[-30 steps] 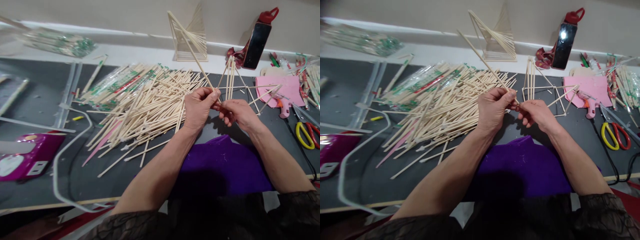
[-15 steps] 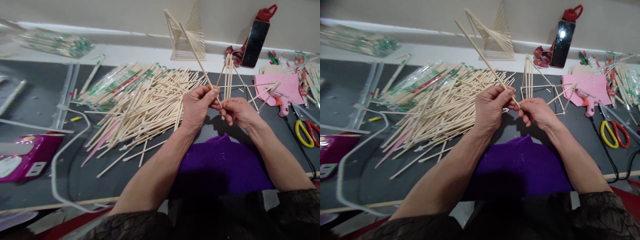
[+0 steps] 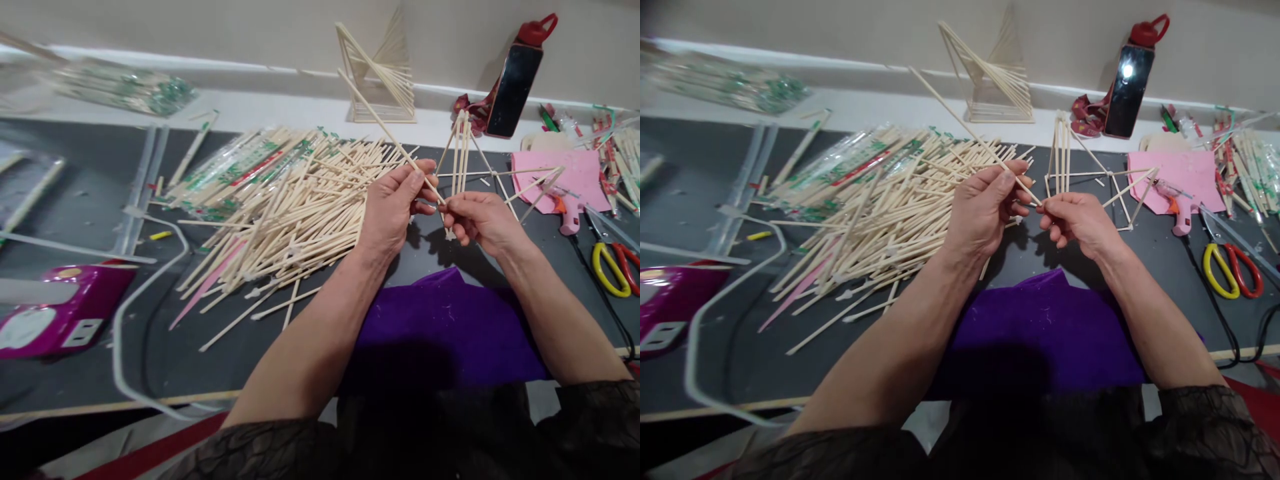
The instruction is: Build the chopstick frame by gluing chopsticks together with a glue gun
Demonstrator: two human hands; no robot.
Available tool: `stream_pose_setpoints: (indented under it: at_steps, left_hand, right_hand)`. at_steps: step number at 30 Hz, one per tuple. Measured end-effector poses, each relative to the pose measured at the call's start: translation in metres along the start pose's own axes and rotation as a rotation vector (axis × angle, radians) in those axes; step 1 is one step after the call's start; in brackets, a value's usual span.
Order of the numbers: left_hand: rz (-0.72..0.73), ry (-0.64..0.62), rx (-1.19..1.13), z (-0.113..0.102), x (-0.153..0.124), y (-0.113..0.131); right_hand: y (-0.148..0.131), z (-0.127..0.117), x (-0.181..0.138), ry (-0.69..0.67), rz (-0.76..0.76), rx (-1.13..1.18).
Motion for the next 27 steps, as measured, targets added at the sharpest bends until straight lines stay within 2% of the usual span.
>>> stream_pose_setpoints:
  at_steps: [11, 20, 24, 27]
  left_hand:
    - [-0.042, -0.038, 0.111, 0.007, -0.008, -0.001]
    - [-0.045, -0.027, 0.093, 0.007, -0.007, -0.001]
    - [-0.062, -0.004, 0.036, 0.003, -0.005, 0.002]
    - [-0.054, 0.017, 0.054, 0.0, -0.004, 0.001]
  right_hand:
    - [0.002, 0.007, -0.002, -0.012, -0.004, -0.08]
    - [0.005, 0.007, -0.002, -0.065, -0.034, -0.125]
    - [0.004, 0.014, -0.005, -0.089, 0.003, -0.265]
    - [0.004, 0.021, -0.011, -0.153, 0.054, -0.497]
Point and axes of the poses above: each hand's wrist, its own x-axis towards the middle knuckle, its own z-axis out of the palm, y = z × x, the point moved 4 cm from there along x, towards the middle knuckle, and after that the axes turned 4 degrees about -x, right-handed, at the moved point
